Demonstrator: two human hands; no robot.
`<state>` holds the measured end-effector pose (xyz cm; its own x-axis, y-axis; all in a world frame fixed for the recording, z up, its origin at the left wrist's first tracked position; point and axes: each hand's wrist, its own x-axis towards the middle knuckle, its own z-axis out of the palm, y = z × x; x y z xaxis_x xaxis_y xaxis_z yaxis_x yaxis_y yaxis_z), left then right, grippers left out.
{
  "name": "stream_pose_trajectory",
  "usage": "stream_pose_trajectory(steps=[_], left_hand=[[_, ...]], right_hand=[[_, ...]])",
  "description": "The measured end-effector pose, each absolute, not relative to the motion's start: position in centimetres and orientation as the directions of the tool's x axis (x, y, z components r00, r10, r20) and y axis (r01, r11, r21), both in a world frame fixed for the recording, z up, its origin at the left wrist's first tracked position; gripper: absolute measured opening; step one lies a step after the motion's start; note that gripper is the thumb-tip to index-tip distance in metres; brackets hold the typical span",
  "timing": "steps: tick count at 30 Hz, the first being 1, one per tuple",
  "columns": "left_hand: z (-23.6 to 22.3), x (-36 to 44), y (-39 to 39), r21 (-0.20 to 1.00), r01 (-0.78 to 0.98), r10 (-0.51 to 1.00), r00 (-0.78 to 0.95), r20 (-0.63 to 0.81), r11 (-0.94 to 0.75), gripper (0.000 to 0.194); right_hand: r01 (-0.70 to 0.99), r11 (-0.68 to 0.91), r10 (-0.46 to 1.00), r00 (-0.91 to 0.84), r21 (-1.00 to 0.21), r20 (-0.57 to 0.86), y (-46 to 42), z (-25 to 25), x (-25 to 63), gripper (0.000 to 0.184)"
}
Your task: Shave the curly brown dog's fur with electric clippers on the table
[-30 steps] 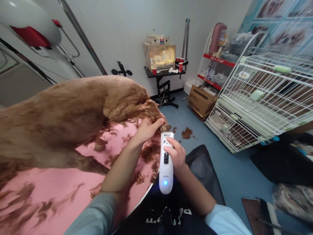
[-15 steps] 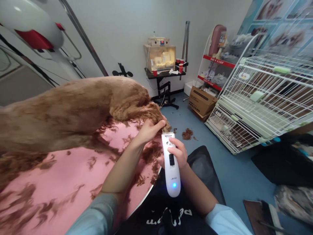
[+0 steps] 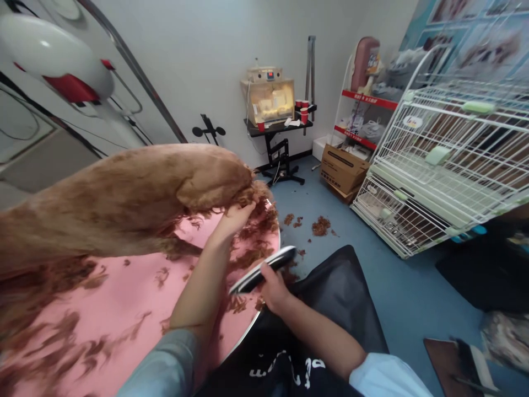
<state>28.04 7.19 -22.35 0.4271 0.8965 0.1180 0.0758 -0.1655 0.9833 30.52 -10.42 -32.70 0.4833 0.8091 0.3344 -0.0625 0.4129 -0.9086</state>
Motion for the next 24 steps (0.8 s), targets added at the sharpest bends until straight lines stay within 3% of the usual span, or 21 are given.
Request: stream_pose_trajectory(steps=[3, 6, 8, 12, 17, 24], left_hand=[[-24.0, 27.2, 7.6, 0.998, 0.006, 0.929, 0.365, -0.066, 0.068, 0.029], [-24.8, 27.0, 5.8, 0.894, -0.209, 0.887, 0.339, -0.314, 0.396, 0.029], [-24.7, 27.4, 4.1, 0.833, -0.272, 0.861, 0.328, -0.390, 0.481, 0.027], [-23.6, 28.5, 1.5, 0.750, -0.419, 0.859, 0.268, -0.437, 0.512, 0.022], [-21.5, 28.8, 0.1, 0.656, -0.577, 0.872, 0.276, -0.405, 0.487, 0.024], [-19.0, 27.7, -2.2, 0.588, -0.681, 0.898, 0.283, -0.337, 0.435, 0.021]], right_hand=[[-0.250, 0.342, 0.839, 0.515, -0.906, 0.174, -8.8, -33.8, 30.5, 0.048], [-0.297, 0.391, 0.769, 0.625, -0.871, 0.132, -8.2, -33.9, 33.9, 0.050], [-0.356, 0.383, 0.761, 0.644, -0.853, 0.073, -8.9, -33.8, 36.7, 0.048], [-0.559, 0.253, 0.886, 0.461, -0.789, -0.042, -12.0, -33.7, 39.4, 0.049], [-0.503, 0.306, 0.839, 0.543, -0.808, -0.020, -13.5, -33.4, 38.0, 0.041], [-0.762, 0.349, 0.923, 0.379, -0.546, 0.062, -12.6, -31.3, 36.2, 0.044]])
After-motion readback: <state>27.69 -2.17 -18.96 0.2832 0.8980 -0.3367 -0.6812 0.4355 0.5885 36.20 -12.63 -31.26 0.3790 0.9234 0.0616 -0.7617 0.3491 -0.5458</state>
